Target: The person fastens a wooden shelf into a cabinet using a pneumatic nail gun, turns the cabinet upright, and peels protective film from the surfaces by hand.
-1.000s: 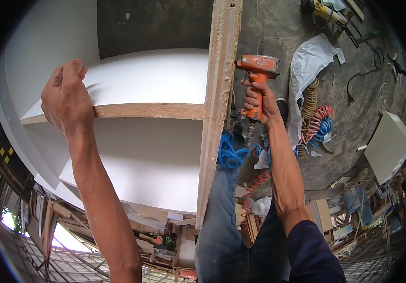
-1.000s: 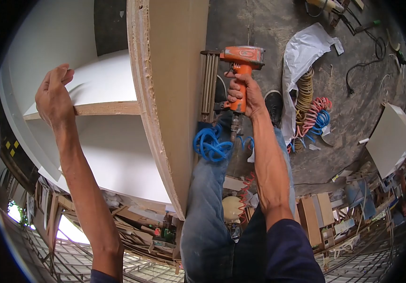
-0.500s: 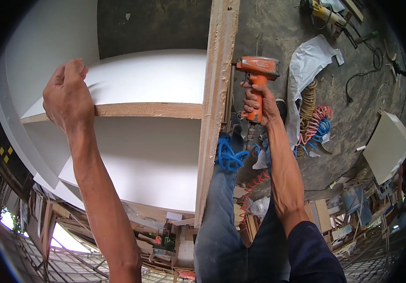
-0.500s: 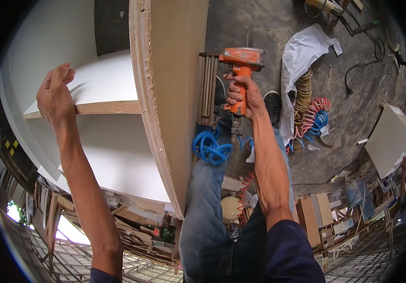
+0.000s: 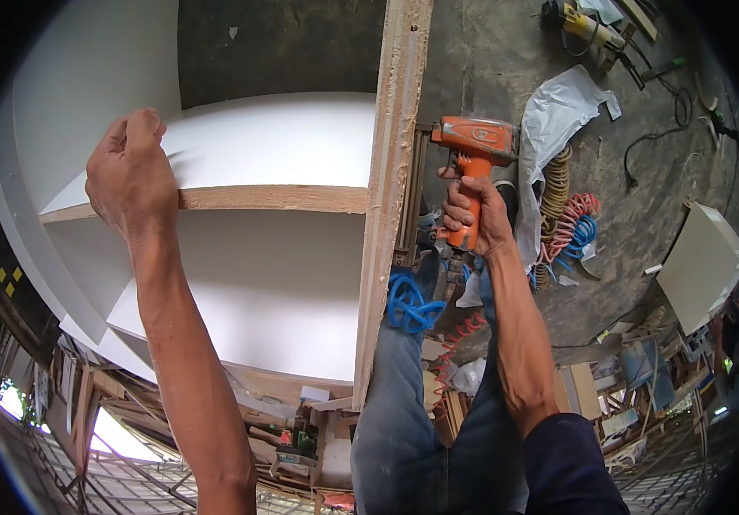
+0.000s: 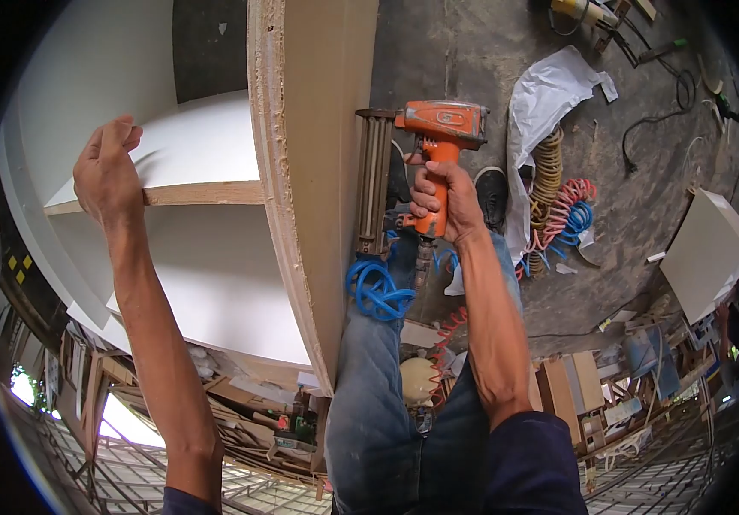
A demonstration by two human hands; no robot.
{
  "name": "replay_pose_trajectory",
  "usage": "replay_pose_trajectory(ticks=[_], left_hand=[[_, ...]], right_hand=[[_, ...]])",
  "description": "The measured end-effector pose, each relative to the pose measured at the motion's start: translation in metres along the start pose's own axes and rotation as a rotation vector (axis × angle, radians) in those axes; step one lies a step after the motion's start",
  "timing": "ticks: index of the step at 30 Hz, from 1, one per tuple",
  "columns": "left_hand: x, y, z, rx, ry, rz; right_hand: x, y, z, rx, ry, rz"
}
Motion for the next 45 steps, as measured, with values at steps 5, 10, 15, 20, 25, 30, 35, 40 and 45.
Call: replay_pose_trajectory(ticks=[5,10,15,20,25,30,35,40,45], left_hand=[[0.0,-0.001,-0.001,0.003,0.01,-0.002],[0.0,0.0,0.0,0.017,0.004,0.016],[0.001,0.001,0.0,0.012,0.009,0.006],[0.002,0.001,0.0,0.009,0.011,0.008],[0.002,0.001,0.0,-0.007,0.021,0.009],[0.001,-0.001,0.0,-0.017,0.011,0.02],[0.0,-0.002,0.0,-0.01,0.001,0.034],[0.0,-0.003,-0.001,-0.003,-0.006,0.038],[0.0,-0.001,-0.001,-0.008,0.0,0.035]], right_hand=[[0.002,0.001,0.0,-0.019,0.014,0.0],[0.002,0.002,0.0,-0.028,0.002,-0.027],[0.0,0.002,0.001,-0.008,0.028,-0.027],[0.009,0.002,-0.003,-0.044,0.054,0.003],[0.008,0.002,-0.003,-0.03,0.041,0.0],[0.019,0.004,-0.017,-0.026,0.027,-0.052],[0.042,0.004,-0.035,-0.018,0.026,-0.069],[0.051,0.009,-0.038,-0.036,0.032,-0.086],[0.05,0.01,-0.039,-0.023,0.033,-0.08]])
Point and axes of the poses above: each hand's wrist, its own z-axis towards the middle knuckle, its own x-axis out of the palm, y = z × x, the point moved 9 cm from there along z, towards the middle knuckle, and after that the axes turned 12 degrees about y, right-handed, at the moved point
